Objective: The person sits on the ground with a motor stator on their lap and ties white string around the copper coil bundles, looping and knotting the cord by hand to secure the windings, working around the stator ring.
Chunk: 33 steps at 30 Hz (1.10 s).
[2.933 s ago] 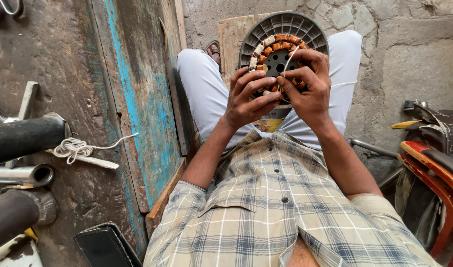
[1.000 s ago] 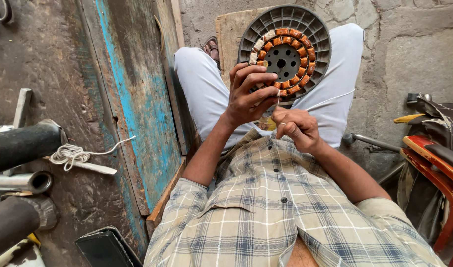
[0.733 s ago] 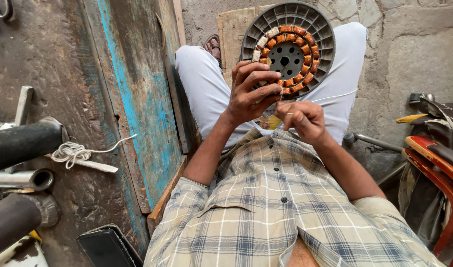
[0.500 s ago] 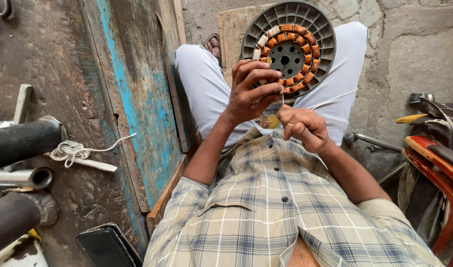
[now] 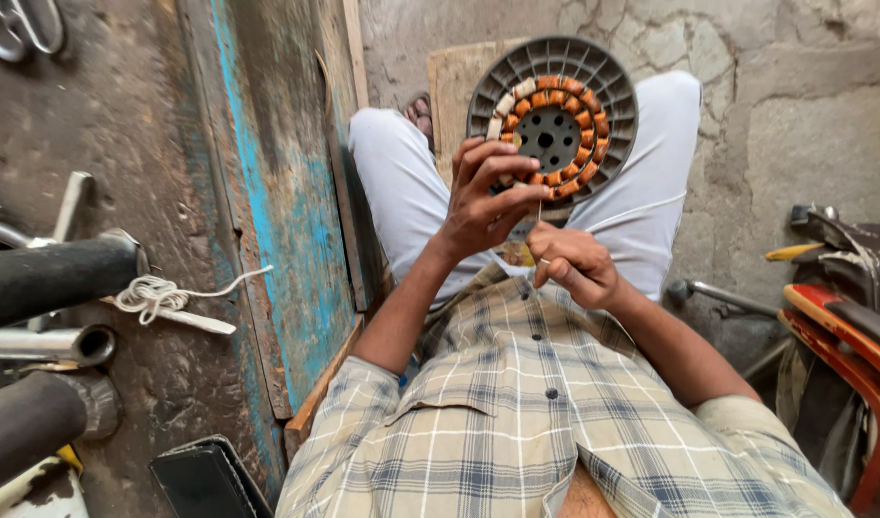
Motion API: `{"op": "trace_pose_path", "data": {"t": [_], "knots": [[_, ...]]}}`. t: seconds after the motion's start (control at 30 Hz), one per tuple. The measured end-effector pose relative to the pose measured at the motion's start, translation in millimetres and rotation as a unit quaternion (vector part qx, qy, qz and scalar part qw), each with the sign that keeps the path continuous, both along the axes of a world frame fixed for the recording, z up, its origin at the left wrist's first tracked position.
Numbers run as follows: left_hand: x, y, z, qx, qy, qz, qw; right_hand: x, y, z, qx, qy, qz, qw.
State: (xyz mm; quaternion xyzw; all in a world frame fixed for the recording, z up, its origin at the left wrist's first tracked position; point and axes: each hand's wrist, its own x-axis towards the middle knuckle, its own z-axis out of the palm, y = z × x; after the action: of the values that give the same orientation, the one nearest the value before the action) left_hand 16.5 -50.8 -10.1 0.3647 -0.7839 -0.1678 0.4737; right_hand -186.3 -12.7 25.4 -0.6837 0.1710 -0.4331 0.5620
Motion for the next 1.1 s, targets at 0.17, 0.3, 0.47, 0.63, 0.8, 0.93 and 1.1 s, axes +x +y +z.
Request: {"op": "trace_pose_path", "data": {"t": [0.17, 0.3, 0.47, 0.63, 0.8, 0.93, 1.1], "knots": [[2.2, -1.3, 8.7, 0.011, 0.009, -0.008, 1.000, 1.2, -9.2, 11.6, -0.026, 0.017, 0.024, 0.999], [6.7, 1.4, 13.0, 0.023, -0.015, -0.003, 1.000, 16.1, -8.5, 28.4, -0.147, 0.100, 0.004, 0.984], [6.6, 5.3, 12.1, 0.040, -0.018, -0.003, 0.999, 13.7, 8.2, 54.2, -0.369, 0.206, -0.085, 0.902], [13.2, -0.8, 15.5, 0.036, -0.035, -0.028, 0.998, -6.2, 22.3, 62.4, -0.324, 0.261, -0.033, 0.909], [8.9, -4.6, 33.6, 0.019, -0.042, -0.026, 0.999, -5.5, 28.3, 45.9, -0.279, 0.325, 0.076, 0.900], [2.5, 15.6, 56.1, 0.003, -0.098, -0.111, 0.989, -13.0, 33.0, 23.0, -0.201, 0.265, 0.056, 0.941], [-12.5, 49.1, 58.9, 0.185, 0.002, -0.269, 0.945, -101.0, 13.5, -0.7, -0.029, 0.184, 0.044, 0.981]]}}
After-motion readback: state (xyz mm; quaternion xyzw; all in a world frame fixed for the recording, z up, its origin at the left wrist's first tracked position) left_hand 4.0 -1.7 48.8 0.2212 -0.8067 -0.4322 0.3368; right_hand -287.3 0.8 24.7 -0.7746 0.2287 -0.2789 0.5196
